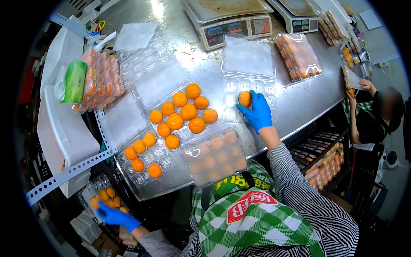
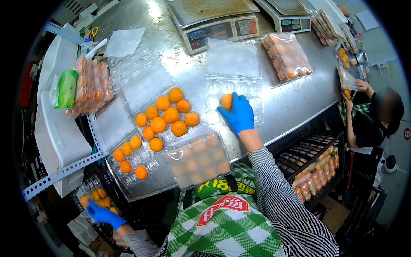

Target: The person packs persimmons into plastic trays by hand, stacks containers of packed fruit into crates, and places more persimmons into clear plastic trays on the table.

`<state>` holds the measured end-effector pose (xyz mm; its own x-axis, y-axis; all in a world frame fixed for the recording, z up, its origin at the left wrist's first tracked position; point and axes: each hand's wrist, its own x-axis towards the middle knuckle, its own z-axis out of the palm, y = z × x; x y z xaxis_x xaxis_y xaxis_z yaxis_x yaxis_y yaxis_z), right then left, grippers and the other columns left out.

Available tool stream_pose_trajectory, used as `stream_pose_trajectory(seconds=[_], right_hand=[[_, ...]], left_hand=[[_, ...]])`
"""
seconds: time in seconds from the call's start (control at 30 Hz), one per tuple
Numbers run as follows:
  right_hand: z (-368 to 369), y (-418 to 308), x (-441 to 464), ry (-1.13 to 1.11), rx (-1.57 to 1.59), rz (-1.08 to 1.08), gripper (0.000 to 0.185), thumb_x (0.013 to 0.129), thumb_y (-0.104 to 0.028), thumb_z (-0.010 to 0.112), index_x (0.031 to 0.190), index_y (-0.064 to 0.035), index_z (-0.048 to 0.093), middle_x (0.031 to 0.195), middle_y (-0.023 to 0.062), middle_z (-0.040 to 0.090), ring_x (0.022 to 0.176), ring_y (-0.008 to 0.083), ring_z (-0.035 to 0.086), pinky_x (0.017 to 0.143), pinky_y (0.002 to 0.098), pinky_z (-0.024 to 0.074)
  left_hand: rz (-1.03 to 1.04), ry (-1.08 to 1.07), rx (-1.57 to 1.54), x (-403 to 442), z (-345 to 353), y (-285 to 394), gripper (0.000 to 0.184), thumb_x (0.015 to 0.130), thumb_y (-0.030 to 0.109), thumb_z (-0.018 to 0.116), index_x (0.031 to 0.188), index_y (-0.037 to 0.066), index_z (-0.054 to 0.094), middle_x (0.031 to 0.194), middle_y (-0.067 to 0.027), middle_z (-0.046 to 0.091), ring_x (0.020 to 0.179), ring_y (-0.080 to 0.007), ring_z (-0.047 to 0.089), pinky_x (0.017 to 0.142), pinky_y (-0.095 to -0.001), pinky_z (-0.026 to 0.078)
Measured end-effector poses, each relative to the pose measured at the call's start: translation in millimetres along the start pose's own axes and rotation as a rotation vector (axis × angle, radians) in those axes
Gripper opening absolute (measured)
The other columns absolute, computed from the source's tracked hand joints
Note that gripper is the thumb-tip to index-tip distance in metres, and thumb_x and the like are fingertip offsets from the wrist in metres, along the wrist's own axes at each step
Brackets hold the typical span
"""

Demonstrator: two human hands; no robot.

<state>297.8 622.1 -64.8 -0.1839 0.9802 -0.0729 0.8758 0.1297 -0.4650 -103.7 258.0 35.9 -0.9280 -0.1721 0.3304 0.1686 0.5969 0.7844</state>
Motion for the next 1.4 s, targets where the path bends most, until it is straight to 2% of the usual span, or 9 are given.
stream_pose_trajectory(seconds=[0.13, 0.27, 0.5, 0.73, 1.0, 1.17, 1.27, 1.37, 1.4], right_hand=[[15.3, 16.0, 10.5, -0.012, 0.149, 0.085, 0.063, 0.074, -0.038, 0.074, 0.121, -0.0023, 0.053, 0.108, 0.0150, 0.058, 0.094, 0.0261, 0.059, 0.081, 0.0352, 0.0484], [10.2, 19.9, 10.6, -0.092, 0.439, 0.175, 0.065, 0.071, -0.040, 0.075, 0.120, -0.0029, 0.054, 0.110, 0.0189, 0.059, 0.099, 0.0298, 0.060, 0.085, 0.0378, 0.0483], [11.0, 1.0, 8.9, -0.046, 0.371, 0.220, 0.066, 0.070, -0.035, 0.077, 0.120, 0.0003, 0.052, 0.098, 0.0167, 0.063, 0.093, 0.0274, 0.061, 0.080, 0.0360, 0.0499], [10.1, -0.3, -18.3, 0.289, 0.386, -0.347, 0.070, 0.066, -0.011, 0.074, 0.128, -0.0032, 0.043, 0.111, 0.0124, 0.054, 0.097, 0.0268, 0.053, 0.087, 0.0382, 0.0406], [-14.2, -38.9, -32.9, 0.392, 0.427, -0.560, 0.065, 0.065, -0.007, 0.075, 0.124, -0.0056, 0.046, 0.117, 0.0122, 0.053, 0.104, 0.0298, 0.051, 0.090, 0.0373, 0.0413], [-18.3, -53.1, -36.2, 0.361, 0.465, -0.623, 0.066, 0.065, -0.006, 0.076, 0.124, -0.0059, 0.046, 0.117, 0.0127, 0.053, 0.104, 0.0296, 0.052, 0.090, 0.0375, 0.0417], [-20.9, -66.3, -40.8, 0.335, 0.469, -0.631, 0.067, 0.064, -0.005, 0.076, 0.124, -0.0056, 0.046, 0.117, 0.0131, 0.053, 0.104, 0.0299, 0.052, 0.089, 0.0378, 0.0420], [-16.4, -83.0, -46.2, 0.298, 0.518, -0.684, 0.066, 0.064, -0.005, 0.077, 0.123, -0.0051, 0.046, 0.117, 0.0137, 0.054, 0.104, 0.0306, 0.053, 0.089, 0.0382, 0.0422], [-13.2, -89.6, -49.0, 0.280, 0.544, -0.714, 0.066, 0.064, -0.005, 0.077, 0.123, -0.0050, 0.047, 0.117, 0.0139, 0.054, 0.104, 0.0308, 0.054, 0.089, 0.0384, 0.0422]], left_hand=[[0.178, 0.279, 0.116, 128.3, -35.0, -47.2, 0.048, 0.086, 0.035, 0.065, 0.111, -0.005, 0.059, 0.105, -0.0141, 0.063, 0.089, -0.0209, 0.059, 0.080, -0.0313, 0.048], [0.219, 0.196, 0.154, 226.5, -25.0, -57.9, 0.058, 0.082, 0.041, 0.068, 0.114, -0.006, 0.058, 0.109, -0.0157, 0.063, 0.092, -0.0224, 0.059, 0.082, -0.0324, 0.046], [0.096, -0.005, 0.200, 264.9, 17.3, -62.1, 0.061, 0.082, 0.048, 0.064, 0.113, -0.005, 0.060, 0.109, -0.0168, 0.063, 0.094, -0.0248, 0.059, 0.084, -0.0344, 0.046], [0.117, -0.066, 0.282, 273.8, 24.7, -35.4, 0.057, 0.085, 0.047, 0.060, 0.112, -0.003, 0.061, 0.109, -0.0163, 0.064, 0.095, -0.0268, 0.060, 0.084, -0.0364, 0.046], [0.351, -0.292, 0.346, 337.1, 47.4, -97.9, 0.056, 0.089, 0.042, 0.056, 0.122, -0.004, 0.055, 0.120, -0.0185, 0.058, 0.107, -0.0281, 0.056, 0.093, -0.0352, 0.040], [0.300, -0.238, 0.143, 247.4, 42.0, -37.9, 0.051, 0.092, 0.031, 0.053, 0.129, -0.003, 0.047, 0.126, -0.0204, 0.054, 0.111, -0.0280, 0.055, 0.093, -0.0351, 0.042], [0.369, 0.003, 0.159, 160.0, 36.5, -33.5, 0.037, 0.095, 0.023, 0.051, 0.116, -0.007, 0.056, 0.117, -0.0194, 0.059, 0.102, -0.0253, 0.057, 0.090, -0.0345, 0.045], [0.166, -0.191, -0.302, 8.6, 50.8, 7.0, 0.026, 0.093, 0.016, 0.053, 0.108, -0.003, 0.061, 0.106, -0.0145, 0.062, 0.097, -0.0223, 0.057, 0.091, -0.0324, 0.045], [0.263, -0.351, -0.067, -35.5, 47.9, 28.3, 0.026, 0.093, 0.014, 0.052, 0.111, -0.003, 0.060, 0.107, -0.0116, 0.060, 0.099, -0.0213, 0.056, 0.091, -0.0335, 0.045]])
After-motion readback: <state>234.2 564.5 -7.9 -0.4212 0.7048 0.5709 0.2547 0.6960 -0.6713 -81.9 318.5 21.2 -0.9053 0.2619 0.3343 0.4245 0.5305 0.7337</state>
